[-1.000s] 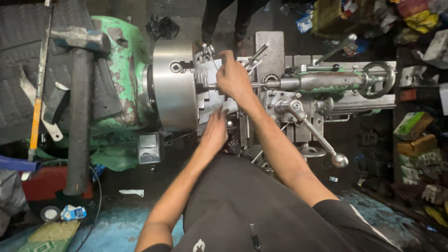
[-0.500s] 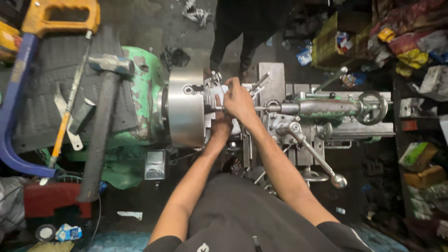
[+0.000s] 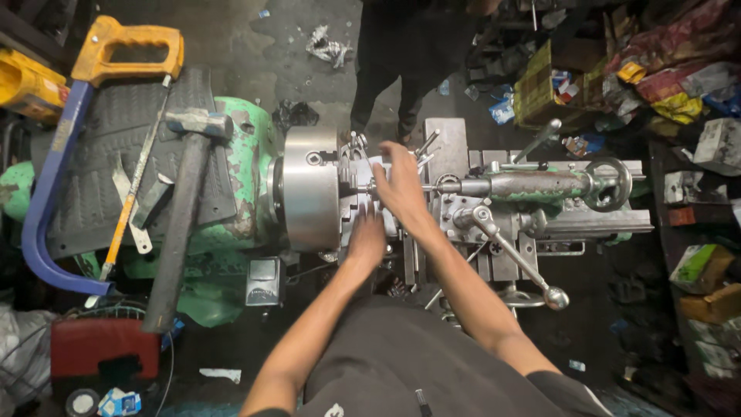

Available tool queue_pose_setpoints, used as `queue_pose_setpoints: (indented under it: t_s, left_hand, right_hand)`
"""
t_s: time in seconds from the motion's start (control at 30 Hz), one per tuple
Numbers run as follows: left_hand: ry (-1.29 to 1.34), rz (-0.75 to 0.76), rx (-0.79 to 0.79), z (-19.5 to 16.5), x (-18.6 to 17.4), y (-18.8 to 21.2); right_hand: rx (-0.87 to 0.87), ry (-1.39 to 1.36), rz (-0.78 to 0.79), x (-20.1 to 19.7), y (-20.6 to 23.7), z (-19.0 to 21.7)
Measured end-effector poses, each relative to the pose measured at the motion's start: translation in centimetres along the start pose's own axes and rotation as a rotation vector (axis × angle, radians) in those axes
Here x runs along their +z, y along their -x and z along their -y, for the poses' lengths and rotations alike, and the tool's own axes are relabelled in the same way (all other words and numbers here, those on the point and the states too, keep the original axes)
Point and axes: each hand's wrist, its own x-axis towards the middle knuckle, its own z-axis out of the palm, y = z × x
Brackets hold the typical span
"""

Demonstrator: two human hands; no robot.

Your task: The person operates a metal lathe, adjusting the chuck and tool post while the workpiece rotates. They use a T-handle wrench to tighten the chuck and a metal ruler to measure the workpiece. The person also removes and reattaches a component from the lathe spindle.

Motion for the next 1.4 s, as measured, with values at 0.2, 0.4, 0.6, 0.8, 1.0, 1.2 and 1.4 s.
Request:
queue_pose_setpoints:
  t_s: [0.2,0.4,0.6,0.8,1.0,1.2,1.4]
  left_hand:
    - [0.764,0.817,0.395,1.4,-18.5,5.0]
    - [1.394,0.164,0.934,-3.7,-35.7,2.3]
    - [1.486,0.168,1.129,-10.0,-38.9,0.2]
    - [1.476,0.171,1.138,-12.6,-38.2,1.7]
    - [1.481,0.184,1.138,-12.6,-36.6,1.5]
    - [1.462,0.201,1.188,-12.7,-36.0,1.6]
    - [1.475,0.195,1.241,-13.5,-36.6,1.2]
  right_hand:
    - [-0.004,-0.308,0.047,-11.1,2.3,5.8]
    - [-0.064,-0.600,-0.175,-16.0,4.7,9.6]
    - [-0.350,-0.558,-0.044,-15.1,5.9,12.3]
    - [-0.449,-0.429,-0.030,-15.8,7.8,12.0]
    - [-0.504,-0.394,0.013,-16.8,9.0,10.9]
    - [-0.542,-0.357,0.039,-17.2,8.3,11.6]
    - [-0.571,-0.311,0.094,-18.3,8.5,11.7]
